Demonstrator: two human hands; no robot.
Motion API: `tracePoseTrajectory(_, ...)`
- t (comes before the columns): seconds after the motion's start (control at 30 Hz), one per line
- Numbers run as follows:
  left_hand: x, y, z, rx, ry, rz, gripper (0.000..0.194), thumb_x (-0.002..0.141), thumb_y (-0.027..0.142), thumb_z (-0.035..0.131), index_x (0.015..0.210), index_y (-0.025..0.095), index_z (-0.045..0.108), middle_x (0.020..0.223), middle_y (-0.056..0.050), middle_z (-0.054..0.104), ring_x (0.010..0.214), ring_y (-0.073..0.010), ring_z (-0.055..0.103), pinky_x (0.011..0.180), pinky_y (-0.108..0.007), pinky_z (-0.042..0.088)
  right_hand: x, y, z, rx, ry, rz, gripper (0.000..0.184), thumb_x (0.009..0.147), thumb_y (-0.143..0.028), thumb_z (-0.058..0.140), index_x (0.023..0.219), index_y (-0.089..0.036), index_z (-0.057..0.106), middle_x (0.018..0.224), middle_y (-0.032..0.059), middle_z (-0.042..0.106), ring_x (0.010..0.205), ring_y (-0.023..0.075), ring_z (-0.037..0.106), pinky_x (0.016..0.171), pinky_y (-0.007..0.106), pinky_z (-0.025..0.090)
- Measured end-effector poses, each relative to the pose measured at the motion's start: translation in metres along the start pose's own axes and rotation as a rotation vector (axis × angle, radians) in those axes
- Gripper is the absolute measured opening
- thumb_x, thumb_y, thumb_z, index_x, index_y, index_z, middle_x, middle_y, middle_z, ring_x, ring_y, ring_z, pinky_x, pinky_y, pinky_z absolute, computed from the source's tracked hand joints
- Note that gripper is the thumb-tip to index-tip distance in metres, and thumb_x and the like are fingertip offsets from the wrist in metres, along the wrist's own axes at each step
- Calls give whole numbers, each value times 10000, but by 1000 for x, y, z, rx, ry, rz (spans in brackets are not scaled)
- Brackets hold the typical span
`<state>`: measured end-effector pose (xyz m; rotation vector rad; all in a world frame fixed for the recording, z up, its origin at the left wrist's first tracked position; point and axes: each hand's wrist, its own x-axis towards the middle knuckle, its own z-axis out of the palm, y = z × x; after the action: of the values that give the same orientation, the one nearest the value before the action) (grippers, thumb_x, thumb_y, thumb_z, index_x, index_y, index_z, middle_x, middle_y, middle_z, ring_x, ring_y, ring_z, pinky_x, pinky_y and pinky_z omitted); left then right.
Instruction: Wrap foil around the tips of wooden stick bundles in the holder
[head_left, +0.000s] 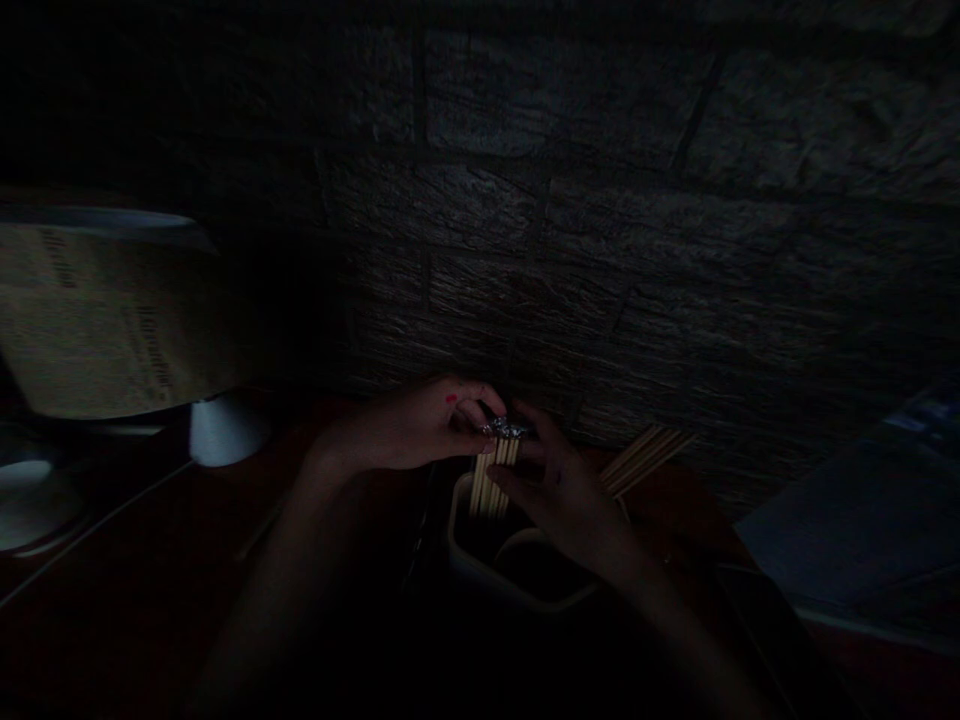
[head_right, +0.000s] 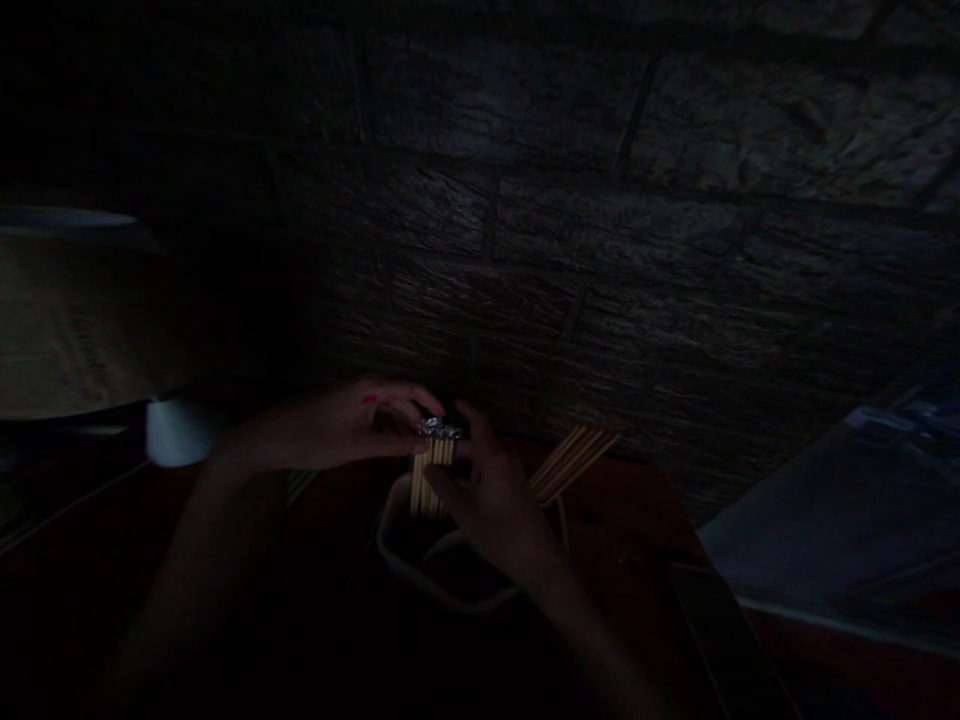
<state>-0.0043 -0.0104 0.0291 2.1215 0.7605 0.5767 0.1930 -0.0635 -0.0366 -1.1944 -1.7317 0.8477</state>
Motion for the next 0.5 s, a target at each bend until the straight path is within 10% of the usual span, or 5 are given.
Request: tracePoseTrajectory(0.5, 4, -6, 2, 55, 12, -5, 284, 872, 287, 659, 1135, 183, 631, 966, -38, 752, 901, -185, 709, 756, -278, 518, -3, -3, -8, 99, -30, 13, 729, 867, -297, 665, 1492, -269, 290, 1071, 46, 733, 918, 203, 714, 781, 363, 560)
